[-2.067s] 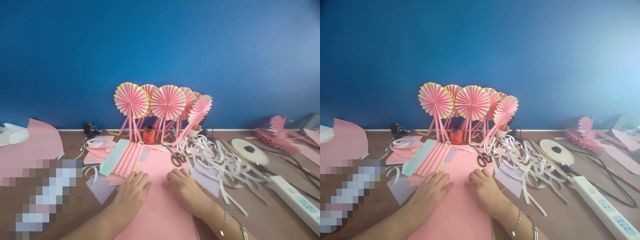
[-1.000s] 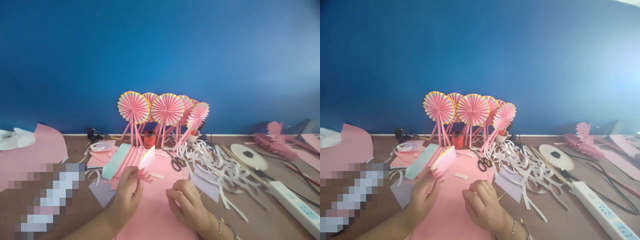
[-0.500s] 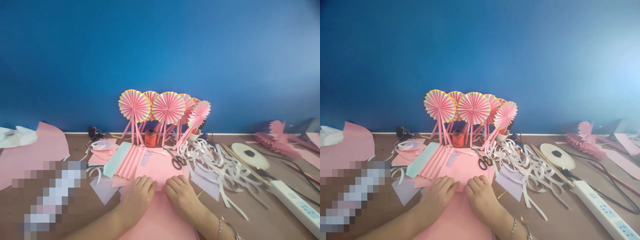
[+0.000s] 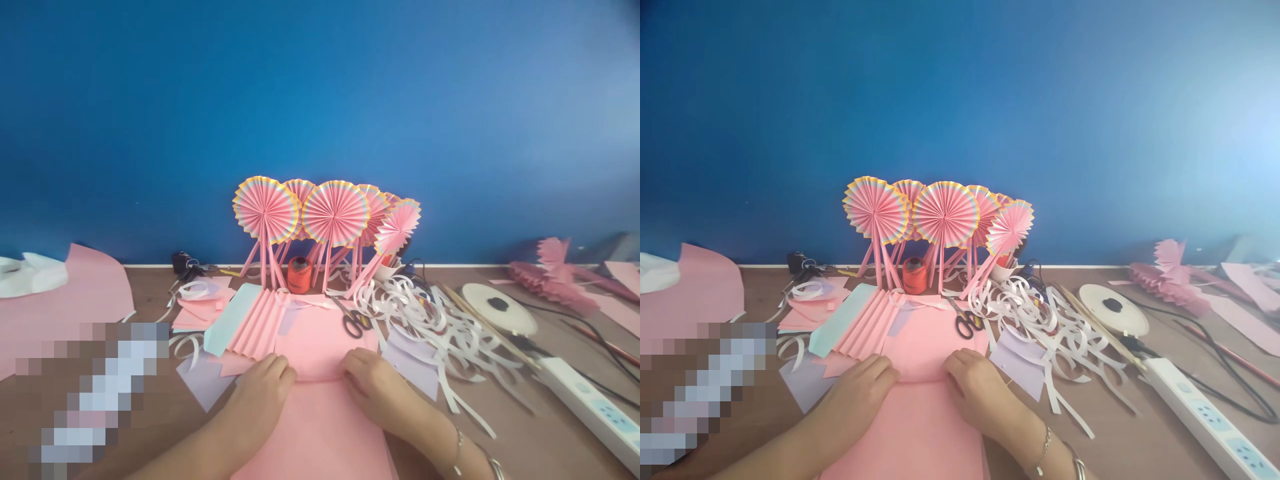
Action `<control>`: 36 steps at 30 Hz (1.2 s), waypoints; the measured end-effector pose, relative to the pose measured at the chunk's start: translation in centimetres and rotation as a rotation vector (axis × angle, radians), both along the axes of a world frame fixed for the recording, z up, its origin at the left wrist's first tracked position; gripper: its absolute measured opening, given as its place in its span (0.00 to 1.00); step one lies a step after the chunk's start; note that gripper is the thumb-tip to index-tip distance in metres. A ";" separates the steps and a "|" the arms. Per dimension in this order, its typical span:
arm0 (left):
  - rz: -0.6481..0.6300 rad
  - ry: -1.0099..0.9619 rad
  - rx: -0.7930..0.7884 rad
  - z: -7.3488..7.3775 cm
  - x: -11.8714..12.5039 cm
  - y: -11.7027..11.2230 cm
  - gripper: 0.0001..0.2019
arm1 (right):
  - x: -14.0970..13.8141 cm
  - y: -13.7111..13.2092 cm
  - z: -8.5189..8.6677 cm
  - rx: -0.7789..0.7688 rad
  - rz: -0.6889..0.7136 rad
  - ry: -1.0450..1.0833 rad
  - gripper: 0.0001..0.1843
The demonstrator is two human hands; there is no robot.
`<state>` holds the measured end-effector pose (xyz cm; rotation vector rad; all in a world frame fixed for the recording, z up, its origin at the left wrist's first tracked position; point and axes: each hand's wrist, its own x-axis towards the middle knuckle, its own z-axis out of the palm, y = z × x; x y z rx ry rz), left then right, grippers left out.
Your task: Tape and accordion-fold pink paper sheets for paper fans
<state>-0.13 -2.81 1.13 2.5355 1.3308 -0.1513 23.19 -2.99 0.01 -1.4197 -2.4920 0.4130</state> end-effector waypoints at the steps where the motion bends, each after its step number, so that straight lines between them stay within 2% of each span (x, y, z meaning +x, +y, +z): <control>1: 0.016 -0.042 -0.008 -0.3 -0.2 0.1 0.20 | 0.1 0.1 0.1 -0.030 -0.005 0.027 0.12; 5: 0.074 -0.200 -0.017 -1.5 -0.9 0.7 0.21 | 0.3 0.4 0.3 -0.124 -0.009 0.126 0.14; 17: 0.136 -0.274 0.014 -2.1 -1.1 1.3 0.22 | 0.5 0.7 0.1 -0.117 -0.049 0.164 0.15; 22: 0.158 -0.279 0.004 -1.9 -1.0 1.4 0.19 | 0.4 0.9 0.0 -0.119 -0.064 0.173 0.15; 30: 0.157 -0.268 -0.031 -1.6 -0.9 1.5 0.22 | 0.5 1.2 -0.7 -0.143 -0.114 0.190 0.12; 36: 0.158 -0.234 -0.045 -1.2 -0.8 1.7 0.20 | 0.4 1.4 -0.7 -0.150 -0.129 0.219 0.11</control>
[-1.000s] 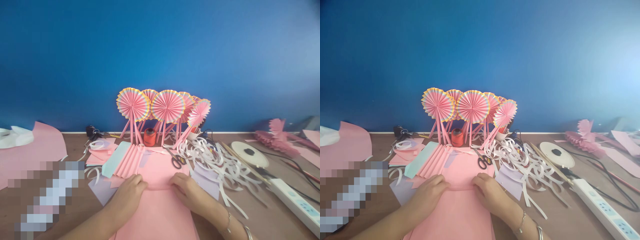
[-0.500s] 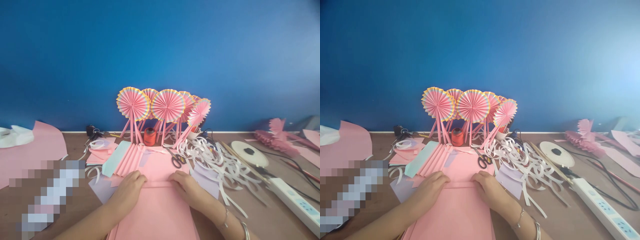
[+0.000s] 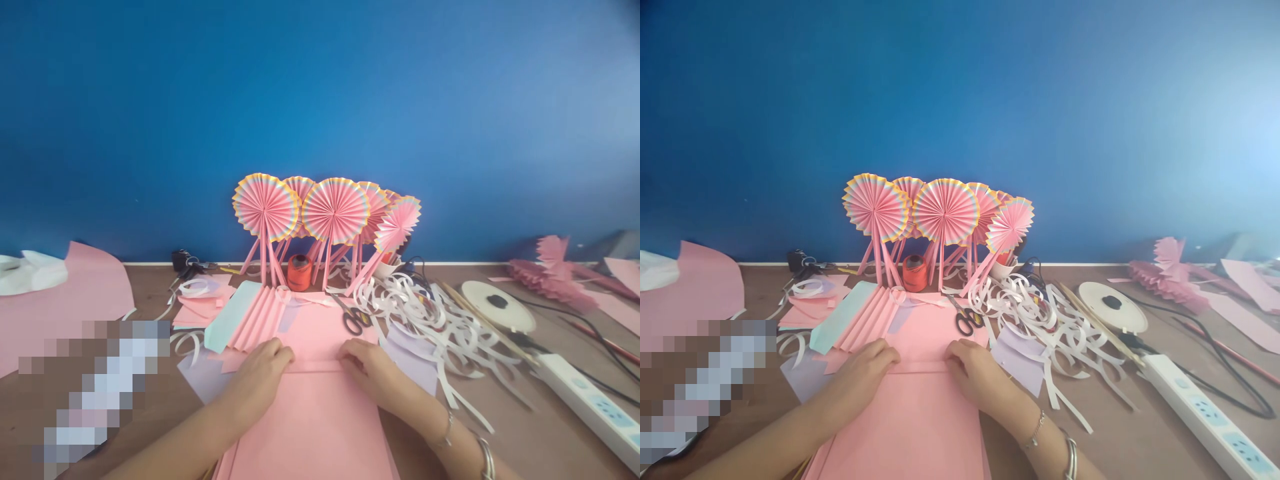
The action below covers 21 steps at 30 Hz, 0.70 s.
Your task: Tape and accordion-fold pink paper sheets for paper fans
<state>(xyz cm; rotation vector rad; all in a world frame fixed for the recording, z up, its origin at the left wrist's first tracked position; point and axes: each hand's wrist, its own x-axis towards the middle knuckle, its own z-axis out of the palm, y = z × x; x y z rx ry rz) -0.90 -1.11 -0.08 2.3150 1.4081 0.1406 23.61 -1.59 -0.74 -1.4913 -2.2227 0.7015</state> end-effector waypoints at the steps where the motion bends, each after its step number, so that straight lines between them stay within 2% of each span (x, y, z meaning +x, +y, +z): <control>1: -0.003 0.005 0.002 0.0 0.0 0.1 0.20 | 0.0 0.0 0.0 0.001 0.001 0.001 0.12; 10: -0.044 0.073 0.085 0.1 0.0 -0.2 0.20 | -0.1 -0.2 0.0 0.031 0.010 -0.037 0.11; 16: -0.155 0.213 0.236 0.1 0.1 -0.6 0.20 | -0.5 -0.4 0.4 0.037 -0.006 -0.143 0.10; 18: -0.198 0.235 0.306 -0.1 0.1 -0.7 0.21 | -0.4 -0.5 0.2 0.094 0.019 -0.187 0.10; 21: -0.288 0.230 0.434 -0.6 0.1 -0.6 0.29 | -0.4 -0.7 -0.3 0.274 0.050 -0.275 0.10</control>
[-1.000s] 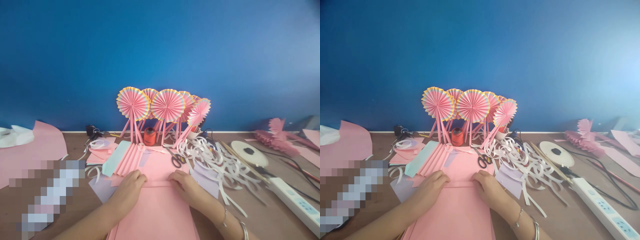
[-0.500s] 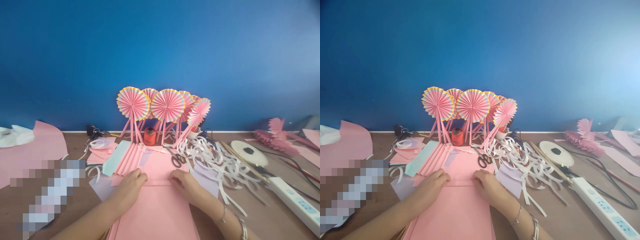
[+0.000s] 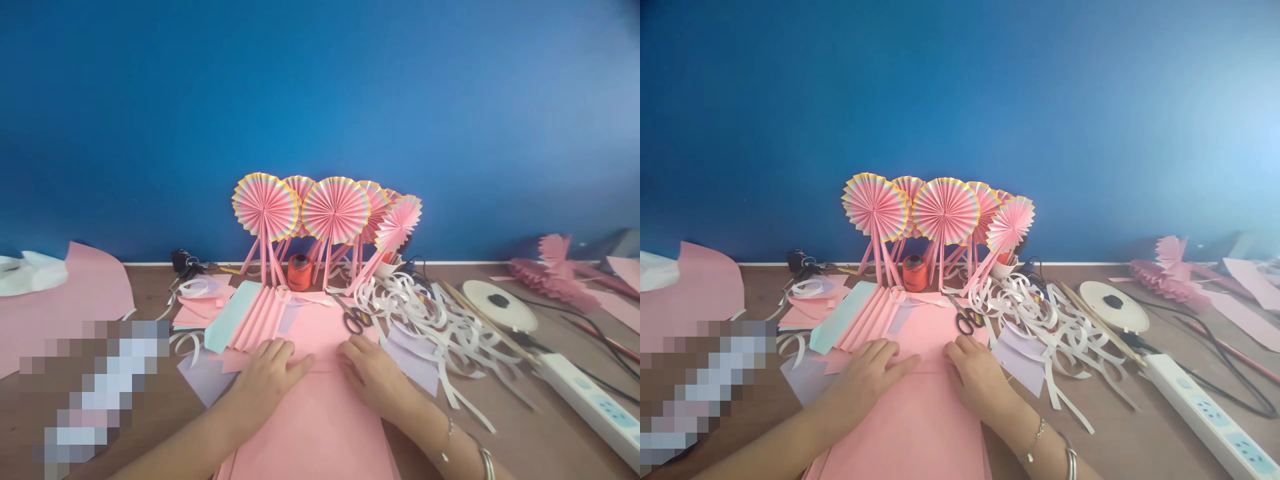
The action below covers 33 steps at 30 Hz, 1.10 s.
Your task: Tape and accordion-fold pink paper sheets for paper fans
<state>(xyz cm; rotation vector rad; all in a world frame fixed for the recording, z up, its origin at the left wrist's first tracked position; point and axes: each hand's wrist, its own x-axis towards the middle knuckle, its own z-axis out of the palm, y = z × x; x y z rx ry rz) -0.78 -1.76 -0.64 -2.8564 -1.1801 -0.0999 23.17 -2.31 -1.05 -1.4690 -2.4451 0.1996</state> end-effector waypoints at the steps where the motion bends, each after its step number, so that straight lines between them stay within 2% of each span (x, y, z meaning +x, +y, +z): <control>1: -0.036 -0.004 0.035 -0.2 0.0 0.0 0.30 | -0.1 -0.1 -0.2 0.066 0.012 -0.032 0.13; 3: -0.086 -0.007 0.083 -0.6 0.1 0.1 0.28 | -0.3 -0.2 -0.5 0.165 0.071 -0.084 0.18; 5: -0.117 -0.008 0.109 -0.9 0.1 0.3 0.23 | -0.5 -0.3 -0.7 0.212 0.157 -0.113 0.17; 8: -0.135 -0.012 0.119 -0.6 0.1 0.4 0.16 | -0.6 -0.2 -0.5 0.210 0.245 -0.112 0.13; 11: -0.147 -0.003 0.103 0.2 0.0 0.5 0.06 | -0.2 0.0 -0.2 0.163 0.238 -0.076 0.13; 16: -0.085 -0.004 0.068 0.8 -0.7 1.0 0.11 | 0.9 0.1 -0.7 0.114 0.210 -0.055 0.20; 19: 0.007 -0.164 0.072 0.4 -1.1 0.9 0.11 | 1.3 0.3 -0.7 0.042 0.219 -0.022 0.22; 23: 0.080 -0.632 0.079 0.1 -1.2 0.1 0.14 | 1.2 0.6 0.4 -0.129 0.174 0.253 0.21; 25: 0.059 -0.804 -0.044 0.2 -0.9 -0.3 0.14 | 0.8 0.5 1.1 -0.146 0.135 0.441 0.16; 28: 0.137 -0.957 -0.455 0.4 0.2 -0.8 0.12 | -0.4 -0.3 1.3 -0.071 0.107 0.590 0.13; 30: 0.211 -1.037 -0.714 0.5 1.2 -1.1 0.11 | -1.3 -1.0 1.0 -0.031 0.143 0.562 0.15; 32: 0.266 -1.093 -0.802 0.5 2.0 -1.3 0.11 | -2.0 -1.6 0.5 0.014 0.195 0.462 0.18; 33: 0.300 -1.102 -0.771 0.4 2.2 -1.4 0.13 | -2.3 -1.8 0.3 0.038 0.227 0.398 0.18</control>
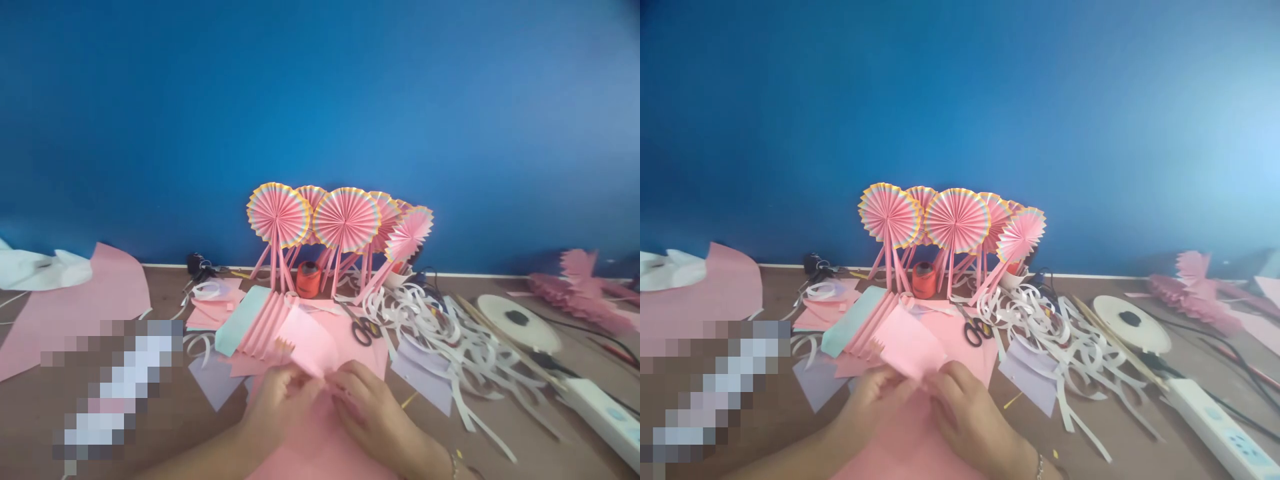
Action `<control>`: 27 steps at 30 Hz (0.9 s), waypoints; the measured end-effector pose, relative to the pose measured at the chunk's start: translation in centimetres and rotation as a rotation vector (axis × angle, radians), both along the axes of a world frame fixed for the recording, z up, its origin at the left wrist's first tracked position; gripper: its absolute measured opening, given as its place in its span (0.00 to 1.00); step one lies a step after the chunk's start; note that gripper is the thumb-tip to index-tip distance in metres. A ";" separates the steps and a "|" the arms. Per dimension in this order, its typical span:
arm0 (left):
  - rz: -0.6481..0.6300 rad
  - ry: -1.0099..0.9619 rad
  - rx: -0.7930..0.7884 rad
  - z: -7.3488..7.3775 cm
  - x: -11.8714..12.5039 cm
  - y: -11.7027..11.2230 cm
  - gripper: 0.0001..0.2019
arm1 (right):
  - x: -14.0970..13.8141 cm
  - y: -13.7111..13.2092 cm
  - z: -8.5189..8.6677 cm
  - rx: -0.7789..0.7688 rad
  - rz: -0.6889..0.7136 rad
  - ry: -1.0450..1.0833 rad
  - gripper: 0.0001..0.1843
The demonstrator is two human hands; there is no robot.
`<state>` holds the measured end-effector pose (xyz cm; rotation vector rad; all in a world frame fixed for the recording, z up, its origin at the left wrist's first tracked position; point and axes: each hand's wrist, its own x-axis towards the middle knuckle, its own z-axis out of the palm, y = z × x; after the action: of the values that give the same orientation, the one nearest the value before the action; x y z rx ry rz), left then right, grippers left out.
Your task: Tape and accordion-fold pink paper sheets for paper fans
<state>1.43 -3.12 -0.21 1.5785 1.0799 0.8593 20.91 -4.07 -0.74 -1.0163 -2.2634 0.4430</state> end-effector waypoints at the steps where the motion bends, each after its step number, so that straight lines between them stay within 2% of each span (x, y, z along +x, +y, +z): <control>1: 0.056 0.037 0.035 0.0 0.0 0.0 0.15 | -0.1 -0.1 -0.1 0.048 0.020 -0.058 0.18; 3: 0.156 0.138 0.195 0.0 -0.4 0.2 0.17 | 0.0 -0.3 -0.1 0.186 0.023 -0.122 0.16; 5: 0.186 0.259 0.484 0.3 -1.2 0.6 0.14 | 0.2 -0.4 0.2 0.377 -0.047 -0.088 0.14; 8: 0.154 0.525 0.956 0.6 -1.8 1.1 0.16 | 0.3 -0.8 0.7 0.640 -0.187 -0.045 0.14; 10: 0.104 0.729 1.111 0.5 -1.5 1.1 0.19 | 0.0 -0.9 0.8 0.712 -0.230 -0.121 0.15; 14: -0.042 0.996 1.103 -0.7 -0.1 0.9 0.16 | -0.6 0.0 -0.2 0.583 -0.208 -0.238 0.14; 19: -0.191 1.152 0.980 -2.3 0.2 1.0 0.12 | 0.0 1.3 -1.6 0.464 -0.174 -0.250 0.15; 23: -0.231 1.142 0.834 -2.4 -0.5 0.7 0.10 | 0.9 1.1 -1.7 0.301 -0.138 -0.334 0.13; 27: -0.222 0.979 0.622 -1.8 -1.7 0.4 0.10 | 1.6 1.0 -1.2 0.069 -0.118 -0.328 0.14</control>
<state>-0.30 -2.67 -1.98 2.7306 1.3015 0.2200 22.48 -3.11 -1.89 -1.2539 -2.4654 0.1542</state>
